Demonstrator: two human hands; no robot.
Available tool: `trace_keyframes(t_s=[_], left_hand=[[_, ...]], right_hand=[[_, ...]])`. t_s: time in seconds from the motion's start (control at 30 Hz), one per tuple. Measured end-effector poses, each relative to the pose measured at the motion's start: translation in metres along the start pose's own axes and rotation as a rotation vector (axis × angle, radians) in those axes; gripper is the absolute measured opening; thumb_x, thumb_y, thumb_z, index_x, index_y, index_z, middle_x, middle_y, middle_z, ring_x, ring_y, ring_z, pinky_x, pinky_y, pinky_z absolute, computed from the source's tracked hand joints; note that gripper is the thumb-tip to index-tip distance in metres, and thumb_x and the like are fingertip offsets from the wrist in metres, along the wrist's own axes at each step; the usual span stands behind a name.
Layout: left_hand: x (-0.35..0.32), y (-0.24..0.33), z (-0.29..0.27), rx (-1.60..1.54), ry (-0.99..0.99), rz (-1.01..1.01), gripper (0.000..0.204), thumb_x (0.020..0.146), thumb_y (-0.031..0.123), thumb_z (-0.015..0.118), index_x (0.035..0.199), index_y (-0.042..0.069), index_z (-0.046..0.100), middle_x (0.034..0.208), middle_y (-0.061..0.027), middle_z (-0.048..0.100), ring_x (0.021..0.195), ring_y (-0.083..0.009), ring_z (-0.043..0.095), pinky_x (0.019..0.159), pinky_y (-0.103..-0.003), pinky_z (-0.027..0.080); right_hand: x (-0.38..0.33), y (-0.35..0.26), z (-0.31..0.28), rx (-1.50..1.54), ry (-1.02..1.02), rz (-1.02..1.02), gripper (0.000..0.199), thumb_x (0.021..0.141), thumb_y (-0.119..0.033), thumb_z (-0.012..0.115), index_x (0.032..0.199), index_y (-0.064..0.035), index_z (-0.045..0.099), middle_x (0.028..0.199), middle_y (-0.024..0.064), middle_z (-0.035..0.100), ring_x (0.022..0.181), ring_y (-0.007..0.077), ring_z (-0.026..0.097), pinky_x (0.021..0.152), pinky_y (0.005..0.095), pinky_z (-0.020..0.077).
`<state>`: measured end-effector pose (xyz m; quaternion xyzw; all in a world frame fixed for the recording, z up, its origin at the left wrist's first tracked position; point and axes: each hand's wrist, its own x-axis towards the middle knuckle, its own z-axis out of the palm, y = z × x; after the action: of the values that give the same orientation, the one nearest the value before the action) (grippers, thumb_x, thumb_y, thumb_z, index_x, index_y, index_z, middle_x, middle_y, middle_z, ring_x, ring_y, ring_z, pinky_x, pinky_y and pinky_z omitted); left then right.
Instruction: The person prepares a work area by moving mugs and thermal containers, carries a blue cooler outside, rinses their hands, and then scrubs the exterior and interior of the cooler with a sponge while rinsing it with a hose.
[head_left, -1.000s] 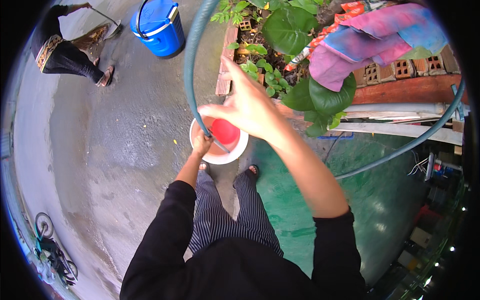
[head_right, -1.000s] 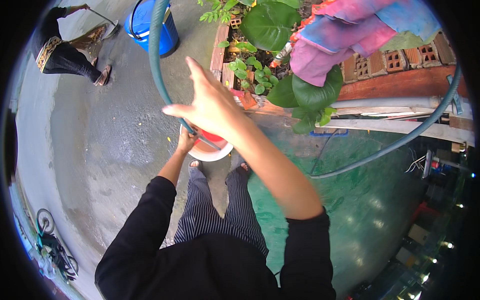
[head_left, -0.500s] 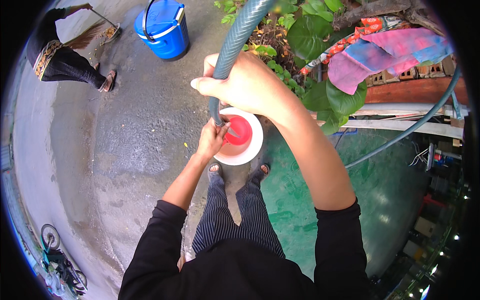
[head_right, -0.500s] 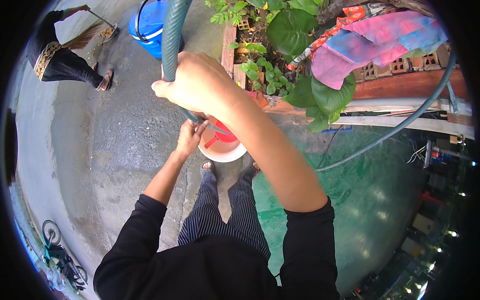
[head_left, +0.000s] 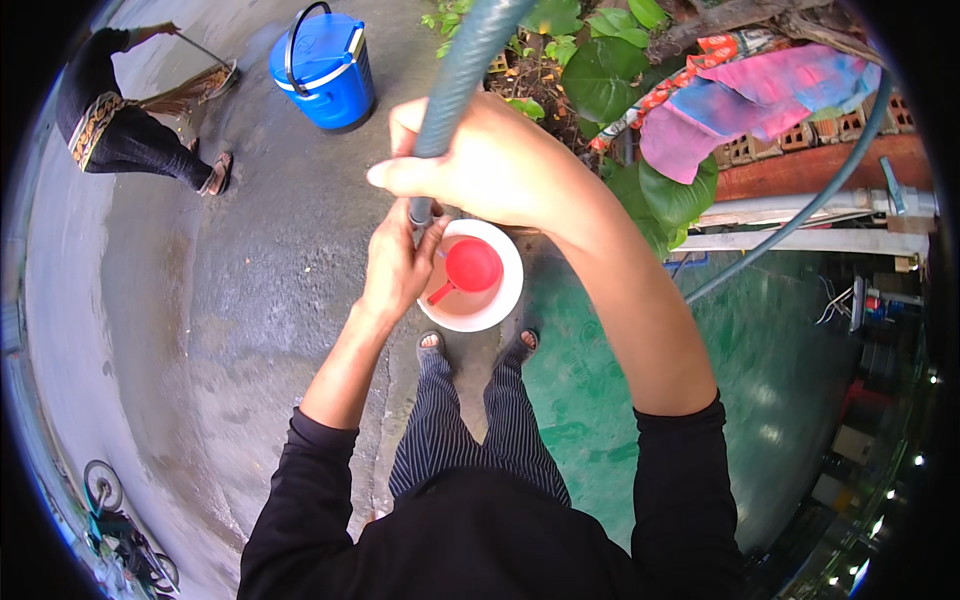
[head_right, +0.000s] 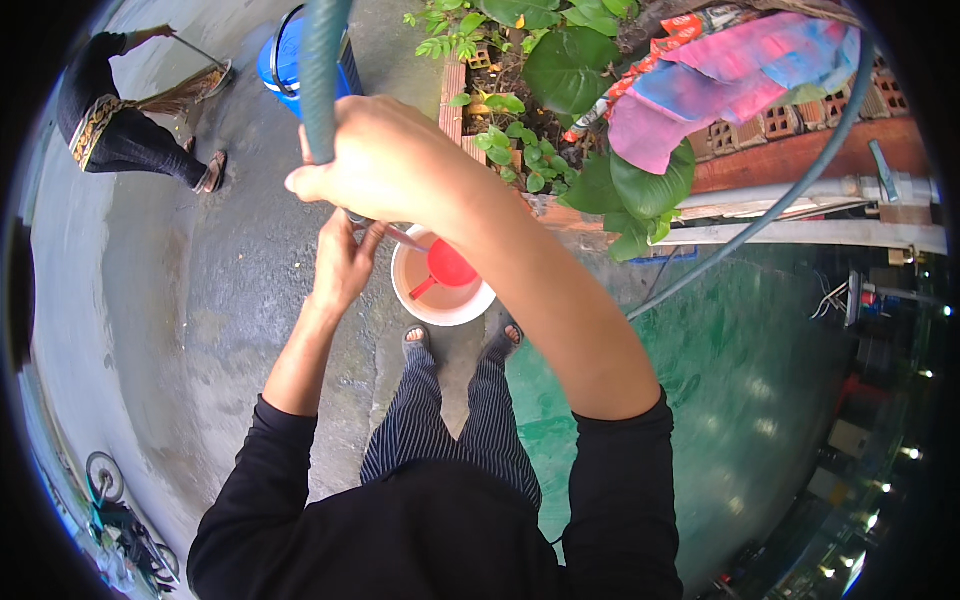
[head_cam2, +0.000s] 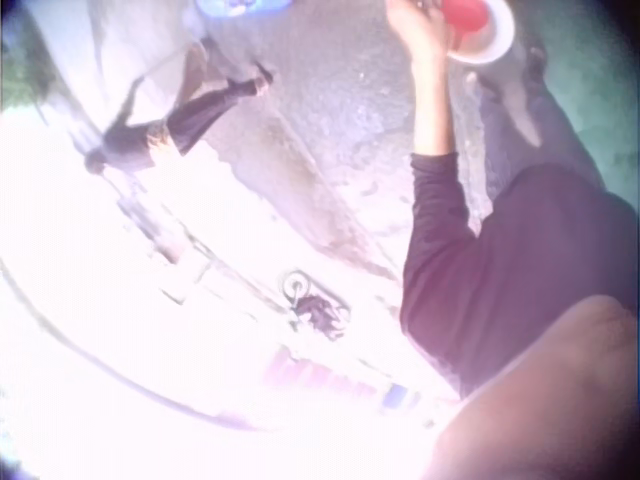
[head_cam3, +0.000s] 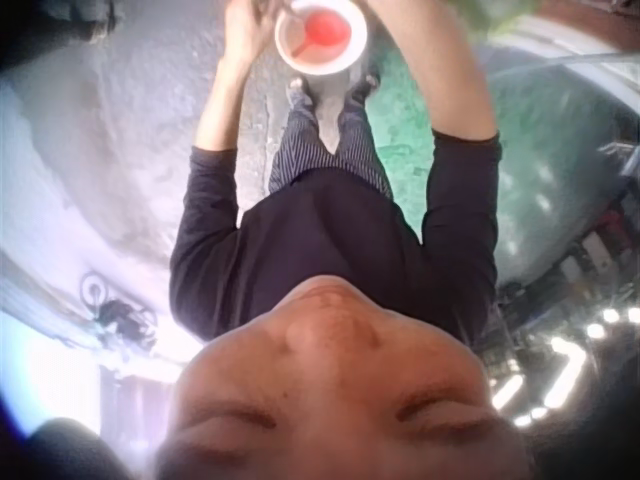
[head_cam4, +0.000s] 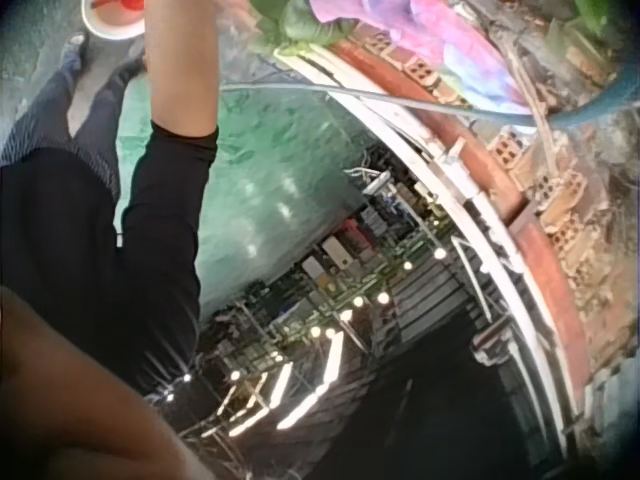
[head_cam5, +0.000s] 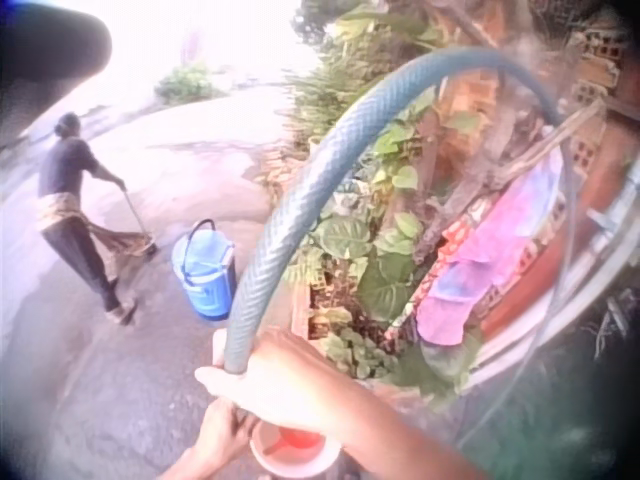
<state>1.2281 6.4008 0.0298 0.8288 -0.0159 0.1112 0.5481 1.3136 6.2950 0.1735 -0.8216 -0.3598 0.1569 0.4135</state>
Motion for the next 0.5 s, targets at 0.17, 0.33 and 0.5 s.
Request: trace_keyframes(t_s=[0.17,0.33,0.5], left_hand=[[0.014,-0.016,0.013,-0.017,-0.015,-0.014,0.019,0.08,0.01,0.06,0.094,0.001,0.05,0.081,-0.0165,0.06,0.069,-0.0289,0.061,0.063,-0.035,0.046],[0.025,-0.093,0.061,0.051,-0.033,-0.066,0.023,0.078,0.014,0.062,0.096,0.004,0.052,0.083,-0.018,0.061,0.081,-0.0336,0.061,0.069,-0.04,0.046],[0.058,-0.118,0.091,0.09,0.013,-0.167,0.029,0.075,0.014,0.065,0.099,0.006,0.051,0.092,-0.0153,0.063,0.087,-0.0288,0.061,0.074,-0.037,0.046]], right_hand=[[-0.006,0.022,0.005,-0.021,0.081,0.041,0.032,0.068,-0.028,0.07,0.082,-0.0008,0.059,0.068,0.0114,0.058,0.063,0.0139,0.056,0.058,0.0285,0.0439],[-0.085,0.052,-0.004,-0.101,0.218,0.212,0.049,0.071,-0.028,0.069,0.111,-0.0041,0.052,0.101,0.0141,0.057,0.074,0.017,0.057,0.067,0.0295,0.0459],[-0.246,0.084,0.027,0.115,0.299,0.636,0.045,0.074,-0.023,0.066,0.112,-0.0033,0.052,0.106,0.0138,0.057,0.088,0.021,0.057,0.076,0.0324,0.0462]])
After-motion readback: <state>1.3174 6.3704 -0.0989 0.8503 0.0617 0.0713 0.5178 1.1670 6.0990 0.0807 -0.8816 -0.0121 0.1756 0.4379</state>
